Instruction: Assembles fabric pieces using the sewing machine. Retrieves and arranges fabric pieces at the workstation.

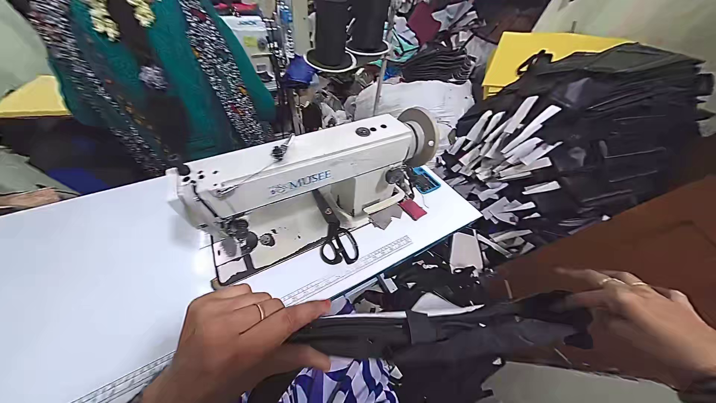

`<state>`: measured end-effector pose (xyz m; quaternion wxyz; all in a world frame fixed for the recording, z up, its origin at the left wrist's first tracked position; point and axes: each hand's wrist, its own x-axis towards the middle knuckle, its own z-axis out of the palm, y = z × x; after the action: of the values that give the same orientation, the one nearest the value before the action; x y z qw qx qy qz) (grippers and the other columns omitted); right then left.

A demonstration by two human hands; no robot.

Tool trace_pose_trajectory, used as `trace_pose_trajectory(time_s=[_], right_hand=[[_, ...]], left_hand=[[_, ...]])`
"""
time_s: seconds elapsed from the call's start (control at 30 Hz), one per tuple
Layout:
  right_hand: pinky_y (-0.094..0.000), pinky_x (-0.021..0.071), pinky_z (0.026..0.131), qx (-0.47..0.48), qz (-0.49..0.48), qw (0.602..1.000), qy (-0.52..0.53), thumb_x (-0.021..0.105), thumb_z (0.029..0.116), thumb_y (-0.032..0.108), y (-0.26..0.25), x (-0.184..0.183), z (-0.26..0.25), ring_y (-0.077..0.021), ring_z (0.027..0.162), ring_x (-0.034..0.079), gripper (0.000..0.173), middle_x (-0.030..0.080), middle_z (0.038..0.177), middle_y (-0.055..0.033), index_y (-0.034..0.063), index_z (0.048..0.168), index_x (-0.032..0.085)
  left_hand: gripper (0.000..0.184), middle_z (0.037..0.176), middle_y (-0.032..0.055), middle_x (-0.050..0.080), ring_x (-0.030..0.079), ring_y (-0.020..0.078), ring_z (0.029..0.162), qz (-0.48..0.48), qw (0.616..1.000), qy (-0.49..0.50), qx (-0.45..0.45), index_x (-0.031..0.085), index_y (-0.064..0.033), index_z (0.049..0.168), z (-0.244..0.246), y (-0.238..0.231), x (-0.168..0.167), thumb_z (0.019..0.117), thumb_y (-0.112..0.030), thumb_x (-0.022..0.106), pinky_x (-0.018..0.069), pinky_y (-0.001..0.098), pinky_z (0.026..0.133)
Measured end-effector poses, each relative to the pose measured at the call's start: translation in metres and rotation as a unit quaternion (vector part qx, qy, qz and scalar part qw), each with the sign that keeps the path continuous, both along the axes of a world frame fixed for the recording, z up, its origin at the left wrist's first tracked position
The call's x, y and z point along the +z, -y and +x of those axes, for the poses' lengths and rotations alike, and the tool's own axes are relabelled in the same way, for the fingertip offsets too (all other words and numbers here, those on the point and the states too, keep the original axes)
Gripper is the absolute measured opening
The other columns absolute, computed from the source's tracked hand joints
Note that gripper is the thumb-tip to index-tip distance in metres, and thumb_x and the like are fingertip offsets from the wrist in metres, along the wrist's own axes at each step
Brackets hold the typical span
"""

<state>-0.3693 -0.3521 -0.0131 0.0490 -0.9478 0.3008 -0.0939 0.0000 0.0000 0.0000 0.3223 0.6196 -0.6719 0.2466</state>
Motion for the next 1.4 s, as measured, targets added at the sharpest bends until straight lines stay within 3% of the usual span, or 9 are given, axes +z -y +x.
trace_pose_trajectory(time_s=[0.13, 0.27, 0.4, 0.5, 0.57, 0.67, 0.77, 0.9, 1.4], right_hand=[[-0.0890, 0.0249, 0.093, 0.034, -0.060, 0.994, 0.084, 0.066, 0.0857, 0.000, -0.043, -0.025, 0.076, -0.0622, 0.124, 0.052, 0.014, 0.068, 0.122, -0.0299, 0.0020, 0.089, 0.079], [-0.0689, 0.0402, 0.101, 0.325, 0.076, 0.922, 0.199, 0.052, 0.0893, 0.075, -0.106, -0.032, 0.162, -0.0389, 0.132, 0.055, 0.088, 0.058, 0.145, -0.0186, 0.0082, 0.146, 0.055], [-0.0678, 0.0469, 0.087, 0.506, 0.256, 0.823, 0.042, 0.082, 0.0784, 0.021, -0.140, -0.049, 0.218, -0.0338, 0.088, 0.072, 0.053, 0.075, 0.096, -0.0147, 0.0034, 0.126, 0.068], [-0.0371, 0.0491, 0.060, 0.408, 0.350, 0.842, 0.032, 0.068, 0.0881, 0.014, -0.115, -0.063, 0.241, -0.0126, 0.061, 0.061, 0.013, 0.065, 0.067, -0.0028, 0.0021, 0.083, 0.072], [-0.0181, 0.0544, 0.059, 0.293, 0.500, 0.807, 0.115, 0.067, 0.0899, 0.009, -0.113, -0.070, 0.268, 0.0028, 0.059, 0.062, 0.007, 0.067, 0.067, 0.0103, 0.0070, 0.084, 0.070], [-0.0220, 0.0557, 0.055, 0.146, 0.539, 0.816, 0.150, 0.069, 0.0934, 0.003, -0.134, -0.086, 0.341, -0.0053, 0.055, 0.063, 0.005, 0.068, 0.073, -0.0008, 0.0008, 0.097, 0.067], [-0.0465, 0.0545, 0.087, 0.094, 0.371, 0.924, 0.030, 0.071, 0.0950, 0.015, -0.143, -0.108, 0.410, -0.0299, 0.094, 0.070, 0.036, 0.070, 0.112, -0.0217, 0.0014, 0.128, 0.066], [-0.0613, 0.0439, 0.102, 0.052, 0.285, 0.957, 0.016, 0.071, 0.0956, 0.020, -0.151, -0.109, 0.431, -0.0463, 0.117, 0.062, 0.044, 0.067, 0.121, -0.0294, 0.0021, 0.135, 0.062], [-0.0608, 0.0468, 0.098, -0.103, 0.090, 0.986, 0.096, 0.067, 0.0951, 0.013, -0.020, -0.121, 0.287, -0.0463, 0.108, 0.066, 0.026, 0.069, 0.113, -0.0321, -0.0071, 0.109, 0.075]], left_hand=[[0.065, 0.050, -0.0022, 0.047, 0.038, 0.0090, 0.044, 0.078, 0.995, 0.064, -0.010, 0.077, -0.0177, 0.114, 0.016, -0.040, 0.043, 0.0912, -0.074, 0.051, 0.0274, 0.0254, 0.047], [0.045, 0.052, -0.0006, 0.045, 0.040, 0.0137, 0.047, 0.089, 0.985, 0.139, 0.047, 0.077, -0.0183, 0.107, 0.013, -0.083, 0.069, 0.1002, -0.057, 0.055, 0.0293, 0.0292, 0.051], [0.039, 0.070, 0.0074, 0.069, 0.063, 0.0159, 0.060, 0.181, 0.974, 0.050, 0.128, 0.076, -0.0117, 0.104, 0.035, -0.176, 0.095, 0.0975, -0.048, 0.064, 0.0503, 0.0365, 0.061], [0.041, 0.081, 0.0066, 0.072, 0.066, 0.0055, 0.075, 0.140, 0.948, -0.112, 0.262, 0.074, -0.0031, 0.090, 0.094, -0.258, 0.094, 0.0883, -0.044, 0.075, 0.0542, 0.0232, 0.073], [0.047, 0.087, 0.0167, 0.070, 0.066, 0.0212, 0.078, 0.141, 0.891, -0.135, 0.410, 0.070, 0.0036, 0.098, 0.132, -0.280, 0.079, 0.0865, -0.042, 0.075, 0.0524, 0.0416, 0.074], [0.062, 0.108, 0.0380, 0.067, 0.063, 0.0628, 0.098, 0.220, 0.831, -0.112, 0.498, 0.060, 0.0020, 0.138, 0.160, -0.257, 0.010, 0.0880, -0.027, 0.082, 0.0410, 0.0822, 0.083], [0.082, 0.158, 0.0255, 0.041, 0.037, 0.0531, 0.145, 0.316, 0.848, -0.170, 0.391, 0.049, -0.0115, 0.153, 0.137, -0.200, -0.083, 0.0847, -0.046, 0.079, 0.0275, 0.0803, 0.106], [0.075, 0.165, 0.0166, 0.034, 0.026, 0.0483, 0.152, 0.272, 0.877, -0.206, 0.338, 0.051, -0.0272, 0.153, 0.100, -0.165, -0.173, 0.0945, -0.072, 0.038, 0.0138, 0.0819, 0.110], [0.074, 0.160, 0.0149, 0.044, 0.029, 0.0544, 0.148, 0.202, 0.907, -0.210, 0.304, 0.058, -0.0206, 0.148, 0.078, -0.120, -0.153, 0.0895, -0.065, 0.048, 0.0095, 0.0864, 0.105]])
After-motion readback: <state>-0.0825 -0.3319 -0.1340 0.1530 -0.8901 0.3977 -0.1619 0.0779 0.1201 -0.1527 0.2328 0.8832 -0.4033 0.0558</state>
